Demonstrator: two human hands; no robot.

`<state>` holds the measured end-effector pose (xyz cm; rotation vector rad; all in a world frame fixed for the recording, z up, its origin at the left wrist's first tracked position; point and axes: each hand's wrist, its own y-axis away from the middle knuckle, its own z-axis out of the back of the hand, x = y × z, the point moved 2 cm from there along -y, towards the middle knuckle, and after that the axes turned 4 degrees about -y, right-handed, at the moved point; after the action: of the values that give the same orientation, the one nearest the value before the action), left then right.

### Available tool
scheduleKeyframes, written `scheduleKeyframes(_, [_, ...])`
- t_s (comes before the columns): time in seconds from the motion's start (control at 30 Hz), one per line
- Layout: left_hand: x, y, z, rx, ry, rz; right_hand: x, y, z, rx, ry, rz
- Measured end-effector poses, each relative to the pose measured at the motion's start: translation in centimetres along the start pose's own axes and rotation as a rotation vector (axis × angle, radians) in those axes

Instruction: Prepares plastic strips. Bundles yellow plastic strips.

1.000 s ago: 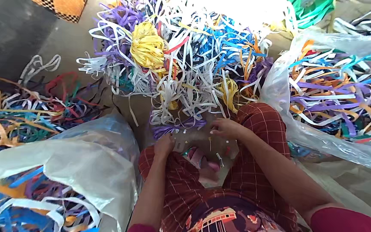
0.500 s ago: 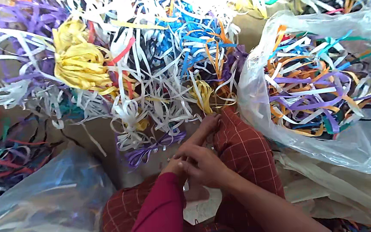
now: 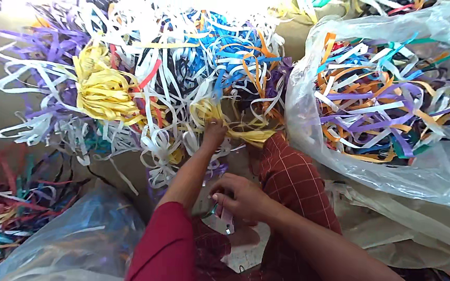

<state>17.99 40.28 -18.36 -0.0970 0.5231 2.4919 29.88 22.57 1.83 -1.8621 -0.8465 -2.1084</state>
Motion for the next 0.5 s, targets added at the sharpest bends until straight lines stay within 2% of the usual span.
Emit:
scheduleKeyframes(0.17, [1.6,7.7,11.5,-0.300,-0.009,-0.020,0.0,-0.9,-1.4,0.045,0.167,-0.035])
scheduleKeyframes(0.27, [2.1,13.3,17.8,-0.438,0.035,0.030,-0.3,-1.5,-2.1,0.044,0.236,-0.053])
scheduleKeyframes(0.4, [1.3,21.3,24.7,-0.406,0.426,0.227,-1.3,-2.5,-3.0,0.006,0.296,-0.010])
scheduleKeyframes(0.47, [1.0,25.3,25.8,-0.444,0.694,0.299,-0.5,-1.8,-4.0,0.029,0.270,0.060])
scheduleKeyframes(0.5, [1.2,27.0,25.7,-0.487,0.798,0.296,1.1,-0.4,-5.2,0.059,0.214,0.155])
